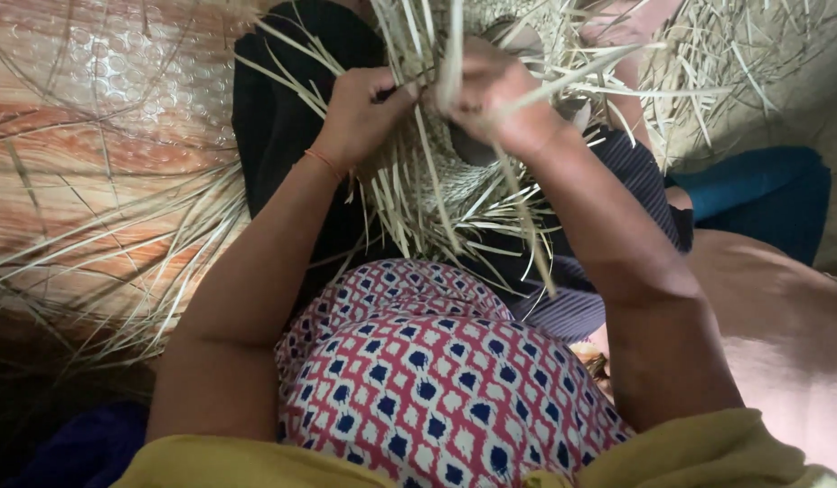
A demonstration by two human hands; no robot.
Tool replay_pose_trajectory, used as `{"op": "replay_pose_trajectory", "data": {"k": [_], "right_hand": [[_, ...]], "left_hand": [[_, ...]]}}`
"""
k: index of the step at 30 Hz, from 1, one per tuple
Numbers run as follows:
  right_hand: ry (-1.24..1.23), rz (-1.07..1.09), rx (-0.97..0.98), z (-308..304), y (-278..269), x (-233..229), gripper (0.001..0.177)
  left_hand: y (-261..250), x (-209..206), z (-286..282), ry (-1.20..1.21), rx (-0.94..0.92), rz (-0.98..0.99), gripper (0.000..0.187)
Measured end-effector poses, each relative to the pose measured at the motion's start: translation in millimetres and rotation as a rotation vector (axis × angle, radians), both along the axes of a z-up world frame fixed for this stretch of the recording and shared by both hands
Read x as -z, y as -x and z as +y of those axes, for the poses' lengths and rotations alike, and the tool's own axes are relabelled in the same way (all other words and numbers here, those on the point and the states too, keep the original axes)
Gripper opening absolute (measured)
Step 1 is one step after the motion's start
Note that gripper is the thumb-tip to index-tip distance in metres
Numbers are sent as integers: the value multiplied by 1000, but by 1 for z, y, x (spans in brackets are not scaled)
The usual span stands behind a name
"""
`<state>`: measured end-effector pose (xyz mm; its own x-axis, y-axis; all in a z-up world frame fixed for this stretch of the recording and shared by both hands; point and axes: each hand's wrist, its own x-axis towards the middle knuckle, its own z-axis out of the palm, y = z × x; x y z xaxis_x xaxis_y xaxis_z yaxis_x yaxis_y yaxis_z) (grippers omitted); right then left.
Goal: The person weaves a hat by hand using dried straw strands, pressing and placing individual leaves to form the hat around a wooden mold.
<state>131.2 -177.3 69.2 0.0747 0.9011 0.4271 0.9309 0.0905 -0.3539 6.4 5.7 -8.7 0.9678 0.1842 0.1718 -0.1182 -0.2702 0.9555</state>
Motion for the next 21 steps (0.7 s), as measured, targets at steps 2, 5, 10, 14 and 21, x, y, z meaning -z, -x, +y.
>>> {"op": "replay_pose_trajectory", "data": {"k": [2,5,10,14,21], "right_hand": [[106,-220,59,-15,0,3,20],[114,-164,34,-17,7,-7,18],[136,-133,133,-14,6,-1,13],[251,-18,317,-3,-5,11,9],[-61,183,251,13,-4,-19,15]], "left_hand": [[-3,1,-1,-73,6,11,26],[-7,8,-2,-152,20,4,32],[-8,11,-12,-333,-93,-141,18],[-2,-20,-9,-472,-19,-188,7],[-17,20,-8,-598,-173,-37,34]]}}
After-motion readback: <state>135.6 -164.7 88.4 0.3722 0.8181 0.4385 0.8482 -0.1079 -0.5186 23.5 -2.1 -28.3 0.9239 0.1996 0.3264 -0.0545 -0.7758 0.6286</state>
